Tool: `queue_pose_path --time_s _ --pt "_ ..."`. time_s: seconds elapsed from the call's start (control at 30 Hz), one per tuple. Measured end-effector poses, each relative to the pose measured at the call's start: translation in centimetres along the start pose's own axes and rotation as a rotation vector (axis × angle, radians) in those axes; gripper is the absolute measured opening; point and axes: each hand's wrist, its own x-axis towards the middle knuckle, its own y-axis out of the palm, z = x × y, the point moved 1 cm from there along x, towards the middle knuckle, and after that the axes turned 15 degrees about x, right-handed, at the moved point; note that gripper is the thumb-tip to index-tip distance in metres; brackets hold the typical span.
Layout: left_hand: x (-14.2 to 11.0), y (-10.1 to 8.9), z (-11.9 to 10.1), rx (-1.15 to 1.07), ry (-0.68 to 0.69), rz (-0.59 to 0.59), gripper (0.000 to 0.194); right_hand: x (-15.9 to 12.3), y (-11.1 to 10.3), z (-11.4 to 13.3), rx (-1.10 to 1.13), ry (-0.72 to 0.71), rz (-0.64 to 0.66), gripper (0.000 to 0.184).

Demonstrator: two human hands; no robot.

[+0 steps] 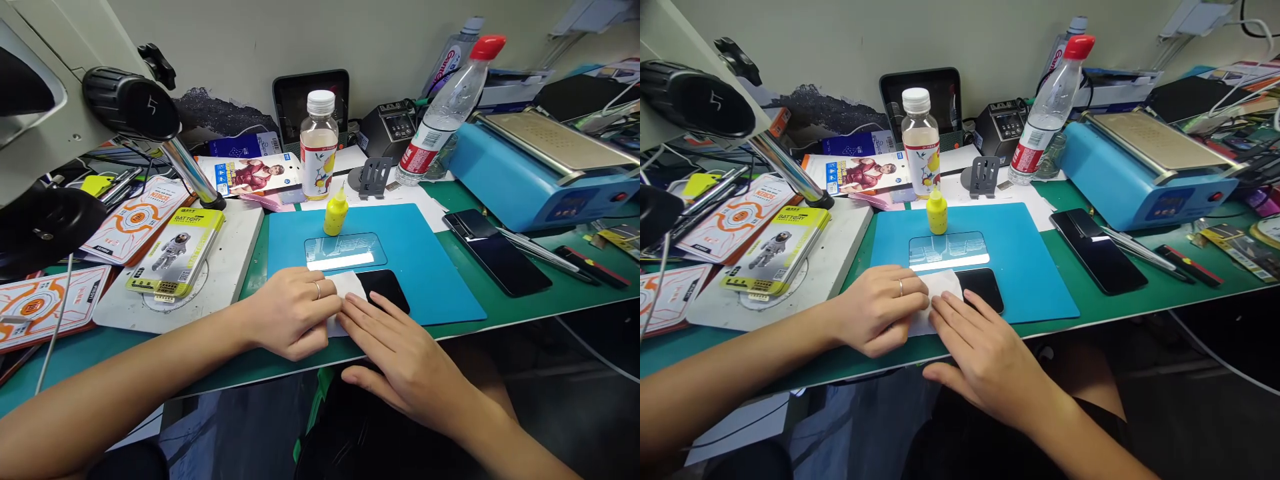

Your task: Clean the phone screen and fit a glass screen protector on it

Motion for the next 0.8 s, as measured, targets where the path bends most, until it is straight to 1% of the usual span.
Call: queue_pose_path --time_s 0.07,0.13,0.2,0.27,0.33,0.4,0.43,0.53,0.6,0.7,0.8 --pt "-0.2 -0.2 0.2 -0.044 -0.074 -0.059 0.012 -0.1 -0.1 -0.2 -0.01 0.02 -0.006 0.044" --pt "-0.3 -0.3 0.4 -0.111 -0.182 -0.135 0.017 -0.1 -0.3 -0.3 -0.019 0.036 -0.036 0.041" --pt "-0.5 -0.4 0.5 -0.173 -0.31 -0.217 0.018 0.1 -0.4 -0.1 -0.035 0.052 -0.047 0.044" --pt "-0.6 -0.3 0.6 -0.214 -0.426 -0.269 0.017 0.7 0.1 0.2 -0.053 0.072 0.01 0.058" --pt "-0.6 -0.1 0.7 -0.227 -0.506 -0.272 0.017 1.6 1.1 0.7 -0.084 0.111 0.084 0.08" --pt "-0.6 0.2 0.7 -0.221 -0.544 -0.242 0.017 2.6 2.2 1.0 -0.109 0.166 0.118 0.098" --pt "-0.5 0.3 0.7 -0.214 -0.553 -0.227 0.017 3.1 2.8 1.2 -0.109 0.196 0.119 0.102" --pt "-0.4 0.4 0.8 -0.21 -0.567 -0.209 0.017 4.3 4.0 1.7 -0.052 0.256 0.127 0.107" --pt "-0.4 0.4 0.9 -0.222 -0.576 -0.212 0.017 4.5 4.5 2.1 -0.012 0.262 0.145 0.11" --pt "-0.4 0.2 0.9 -0.238 -0.583 -0.209 0.018 4.0 4.4 2.6 -0.009 0.207 0.164 0.11" --pt "-0.4 0.1 0.8 -0.238 -0.583 -0.202 0.017 2.4 3.4 2.2 -0.077 0.161 0.15 0.104"
